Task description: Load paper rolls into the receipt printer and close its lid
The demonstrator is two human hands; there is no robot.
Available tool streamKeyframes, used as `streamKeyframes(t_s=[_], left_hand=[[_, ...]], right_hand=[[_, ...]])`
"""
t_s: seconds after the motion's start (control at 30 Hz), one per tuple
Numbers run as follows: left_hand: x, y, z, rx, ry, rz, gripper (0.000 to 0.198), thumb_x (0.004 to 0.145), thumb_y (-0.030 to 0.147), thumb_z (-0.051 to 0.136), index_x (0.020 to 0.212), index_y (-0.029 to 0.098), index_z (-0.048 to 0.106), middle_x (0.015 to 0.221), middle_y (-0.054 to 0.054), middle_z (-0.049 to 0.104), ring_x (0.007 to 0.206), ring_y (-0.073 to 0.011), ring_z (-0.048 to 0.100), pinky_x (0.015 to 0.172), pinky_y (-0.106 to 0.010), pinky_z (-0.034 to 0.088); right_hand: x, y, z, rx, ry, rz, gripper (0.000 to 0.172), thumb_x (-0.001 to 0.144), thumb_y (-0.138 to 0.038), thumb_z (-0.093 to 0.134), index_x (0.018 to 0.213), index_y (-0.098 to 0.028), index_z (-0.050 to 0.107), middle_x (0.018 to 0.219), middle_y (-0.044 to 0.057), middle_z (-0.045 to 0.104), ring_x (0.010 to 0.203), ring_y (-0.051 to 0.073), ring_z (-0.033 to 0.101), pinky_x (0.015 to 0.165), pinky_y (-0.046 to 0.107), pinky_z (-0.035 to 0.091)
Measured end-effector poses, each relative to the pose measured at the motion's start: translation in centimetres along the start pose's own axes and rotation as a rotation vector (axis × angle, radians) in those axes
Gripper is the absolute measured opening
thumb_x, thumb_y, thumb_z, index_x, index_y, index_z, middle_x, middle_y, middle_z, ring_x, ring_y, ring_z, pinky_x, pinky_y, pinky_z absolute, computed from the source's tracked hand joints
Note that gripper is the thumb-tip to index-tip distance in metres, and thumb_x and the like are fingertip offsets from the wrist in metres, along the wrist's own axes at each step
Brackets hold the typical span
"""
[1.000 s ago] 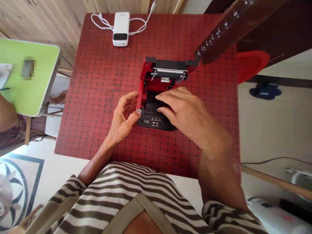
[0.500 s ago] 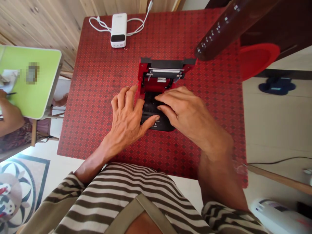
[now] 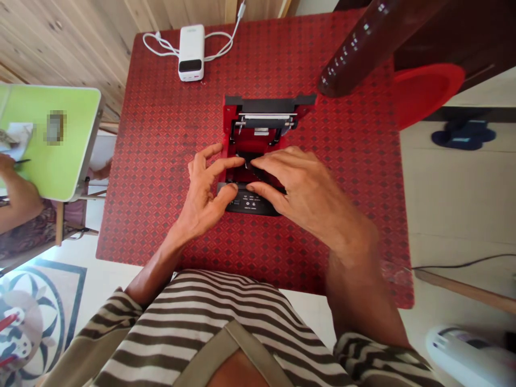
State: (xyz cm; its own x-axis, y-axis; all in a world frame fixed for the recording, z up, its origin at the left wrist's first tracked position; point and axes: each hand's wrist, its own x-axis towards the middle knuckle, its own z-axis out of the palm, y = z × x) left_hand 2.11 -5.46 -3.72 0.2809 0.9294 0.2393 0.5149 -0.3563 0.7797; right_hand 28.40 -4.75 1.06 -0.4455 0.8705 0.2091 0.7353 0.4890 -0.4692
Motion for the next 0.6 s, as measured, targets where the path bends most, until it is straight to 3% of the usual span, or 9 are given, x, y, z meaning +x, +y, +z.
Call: streamKeyframes(t_s=[0.1,0.27,0.43,0.6], left_hand=[[0.2,0.1,0.2,0.057,0.025,0.021,0.045,0.119,0.026,0.08,0.161,0.043,0.084,0.184,-0.01,0.067,0.181,-0.0399,0.061,0.153,-0.069,0.053],[1.0,1.2,0.5,0.243,0.154,0.138,0.042,0.117,0.031,0.088,0.159,0.036,0.083,0.17,-0.011,0.077,0.161,-0.0393,0.069,0.141,-0.062,0.055],[1.5,2.5,0.5,0.353,0.124,0.245,0.023,0.13,0.027,0.074,0.14,0.036,0.092,0.125,-0.004,0.092,0.125,-0.0322,0.076,0.119,-0.053,0.056],[1.6,2.7,0.4,0.377,0.083,0.228,0.027,0.134,0.036,0.07,0.131,0.04,0.096,0.112,-0.004,0.091,0.118,-0.0332,0.075,0.115,-0.056,0.055]], right_hand=[[0.2,-0.6,0.2,-0.06,0.027,0.014,0.024,0.124,-0.019,0.07,0.132,-0.02,0.092,0.13,0.017,0.097,0.125,0.041,0.087,0.111,0.056,0.067],[0.7,-1.1,-0.1,-0.129,-0.037,-0.001,0.032,0.126,-0.014,0.061,0.12,-0.022,0.091,0.117,0.015,0.095,0.115,0.037,0.084,0.103,0.05,0.062],[0.7,-1.1,0.2,-0.147,-0.045,-0.001,0.034,0.125,-0.011,0.061,0.111,-0.021,0.09,0.105,0.012,0.092,0.103,0.033,0.081,0.095,0.046,0.058],[0.1,-0.7,0.4,-0.021,0.02,0.027,0.037,0.128,-0.02,0.062,0.11,-0.026,0.093,0.107,0.011,0.094,0.105,0.034,0.085,0.102,0.051,0.065]])
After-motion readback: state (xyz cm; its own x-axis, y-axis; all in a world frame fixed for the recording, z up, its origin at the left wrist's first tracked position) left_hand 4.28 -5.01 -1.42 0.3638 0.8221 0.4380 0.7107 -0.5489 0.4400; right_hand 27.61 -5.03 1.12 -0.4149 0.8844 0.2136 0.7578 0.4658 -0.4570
